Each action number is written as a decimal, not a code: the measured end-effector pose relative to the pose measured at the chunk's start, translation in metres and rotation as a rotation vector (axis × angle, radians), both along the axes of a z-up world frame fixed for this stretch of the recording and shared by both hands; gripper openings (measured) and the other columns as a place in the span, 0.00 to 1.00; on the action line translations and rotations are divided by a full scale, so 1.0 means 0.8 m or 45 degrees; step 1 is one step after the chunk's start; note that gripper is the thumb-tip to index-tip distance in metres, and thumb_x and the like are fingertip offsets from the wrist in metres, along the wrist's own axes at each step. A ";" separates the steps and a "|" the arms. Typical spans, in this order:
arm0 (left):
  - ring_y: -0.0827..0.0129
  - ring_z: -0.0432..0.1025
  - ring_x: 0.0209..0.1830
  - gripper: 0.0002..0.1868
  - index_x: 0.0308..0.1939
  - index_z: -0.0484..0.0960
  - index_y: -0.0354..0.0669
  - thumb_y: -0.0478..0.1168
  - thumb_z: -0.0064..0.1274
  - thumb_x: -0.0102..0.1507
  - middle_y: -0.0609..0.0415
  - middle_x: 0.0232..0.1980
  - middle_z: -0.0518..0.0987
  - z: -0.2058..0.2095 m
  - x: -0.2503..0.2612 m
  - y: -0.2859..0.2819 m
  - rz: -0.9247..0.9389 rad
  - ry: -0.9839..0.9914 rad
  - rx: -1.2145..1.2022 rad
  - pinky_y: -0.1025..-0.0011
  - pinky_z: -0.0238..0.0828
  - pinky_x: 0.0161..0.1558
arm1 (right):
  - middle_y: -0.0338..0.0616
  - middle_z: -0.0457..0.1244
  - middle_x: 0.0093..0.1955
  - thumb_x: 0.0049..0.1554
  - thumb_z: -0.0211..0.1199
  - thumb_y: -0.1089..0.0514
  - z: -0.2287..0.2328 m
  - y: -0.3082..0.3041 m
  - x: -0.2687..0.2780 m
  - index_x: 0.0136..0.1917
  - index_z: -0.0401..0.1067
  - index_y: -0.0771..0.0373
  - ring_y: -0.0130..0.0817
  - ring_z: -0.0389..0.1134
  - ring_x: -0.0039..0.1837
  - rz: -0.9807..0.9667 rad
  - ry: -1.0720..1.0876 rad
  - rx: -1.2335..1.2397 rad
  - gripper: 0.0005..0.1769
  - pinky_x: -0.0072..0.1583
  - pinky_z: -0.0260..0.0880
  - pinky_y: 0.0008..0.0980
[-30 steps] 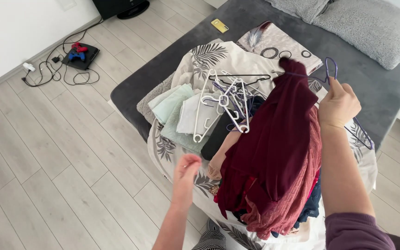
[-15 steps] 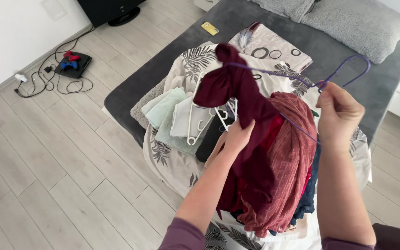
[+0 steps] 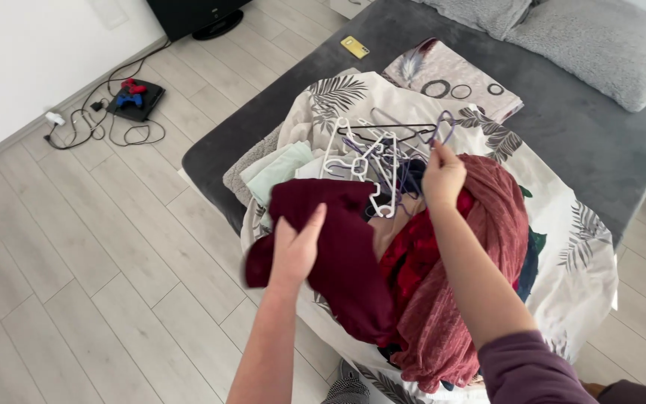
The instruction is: The person removes several garments from a closet on hangers and places them on a bed. The person handles a green top, a dark blue patterned top, a red top, a maroon top, a white top, and a white dress, placing each on a growing pile on the bed.
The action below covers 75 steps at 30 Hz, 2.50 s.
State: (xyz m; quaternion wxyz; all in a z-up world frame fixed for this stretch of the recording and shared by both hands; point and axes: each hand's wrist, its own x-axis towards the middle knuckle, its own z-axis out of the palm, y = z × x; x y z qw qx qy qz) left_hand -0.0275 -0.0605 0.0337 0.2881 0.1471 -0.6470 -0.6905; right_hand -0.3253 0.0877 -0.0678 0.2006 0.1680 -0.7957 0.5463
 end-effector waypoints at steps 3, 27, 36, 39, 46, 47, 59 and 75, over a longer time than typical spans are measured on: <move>0.60 0.74 0.59 0.20 0.66 0.75 0.34 0.37 0.47 0.71 0.44 0.58 0.81 -0.050 0.019 -0.043 0.101 0.013 -0.046 0.49 0.64 0.67 | 0.64 0.70 0.50 0.62 0.56 0.67 -0.009 -0.043 0.019 0.62 0.77 0.65 0.66 0.70 0.54 -0.007 0.065 0.280 0.17 0.54 0.70 0.61; 0.56 0.71 0.58 0.23 0.61 0.75 0.28 0.46 0.45 0.72 0.40 0.52 0.78 0.071 0.003 0.080 -0.128 -0.261 -0.080 0.50 0.62 0.64 | 0.58 0.50 0.80 0.41 0.77 0.36 0.116 0.070 0.216 0.83 0.46 0.60 0.48 0.48 0.80 1.239 -0.613 -0.124 0.68 0.75 0.50 0.49; 0.40 0.70 0.61 0.23 0.56 0.76 0.32 0.48 0.58 0.66 0.34 0.55 0.71 0.091 0.030 0.174 -0.296 -0.159 -0.231 0.46 0.70 0.60 | 0.48 0.70 0.60 0.54 0.67 0.68 0.140 0.174 0.181 0.65 0.77 0.58 0.38 0.68 0.67 0.526 -0.126 -0.049 0.24 0.68 0.67 0.38; 0.47 0.73 0.62 0.18 0.57 0.81 0.40 0.43 0.57 0.66 0.42 0.59 0.73 0.098 0.057 0.190 -0.187 -0.135 -0.209 0.52 0.72 0.60 | 0.55 0.68 0.61 0.58 0.62 0.71 0.123 0.211 0.106 0.66 0.74 0.63 0.46 0.68 0.67 0.374 0.028 -0.127 0.23 0.69 0.66 0.42; 0.64 0.78 0.54 0.11 0.51 0.86 0.45 0.39 0.57 0.65 0.52 0.52 0.78 0.064 0.143 0.211 0.227 -0.248 -0.162 0.64 0.77 0.53 | 0.69 0.61 0.69 0.57 0.70 0.48 0.019 0.286 0.008 0.75 0.62 0.67 0.66 0.62 0.70 0.030 -0.448 0.557 0.39 0.69 0.62 0.62; 0.64 0.78 0.54 0.11 0.51 0.86 0.45 0.39 0.57 0.65 0.52 0.52 0.78 0.058 0.156 0.215 0.252 -0.248 -0.159 0.64 0.77 0.53 | 0.69 0.61 0.69 0.57 0.70 0.48 -0.024 0.295 -0.014 0.75 0.62 0.67 0.66 0.62 0.70 0.053 -0.441 0.561 0.39 0.69 0.62 0.62; 0.75 0.76 0.51 0.08 0.45 0.84 0.48 0.38 0.51 0.65 0.60 0.50 0.81 0.006 0.342 0.313 0.978 -0.463 0.013 0.73 0.73 0.54 | 0.46 0.66 0.58 0.58 0.65 0.59 0.040 0.256 0.220 0.62 0.76 0.59 0.36 0.68 0.56 0.646 -0.113 0.292 0.18 0.57 0.70 0.34; 0.69 0.73 0.63 0.11 0.50 0.82 0.51 0.38 0.48 0.65 0.56 0.60 0.82 -0.002 0.544 0.472 1.782 -0.583 -0.222 0.65 0.71 0.58 | 0.45 0.72 0.47 0.60 0.62 0.64 0.119 0.217 0.535 0.51 0.78 0.66 0.27 0.54 0.25 1.739 -0.943 0.177 0.07 0.19 0.62 0.32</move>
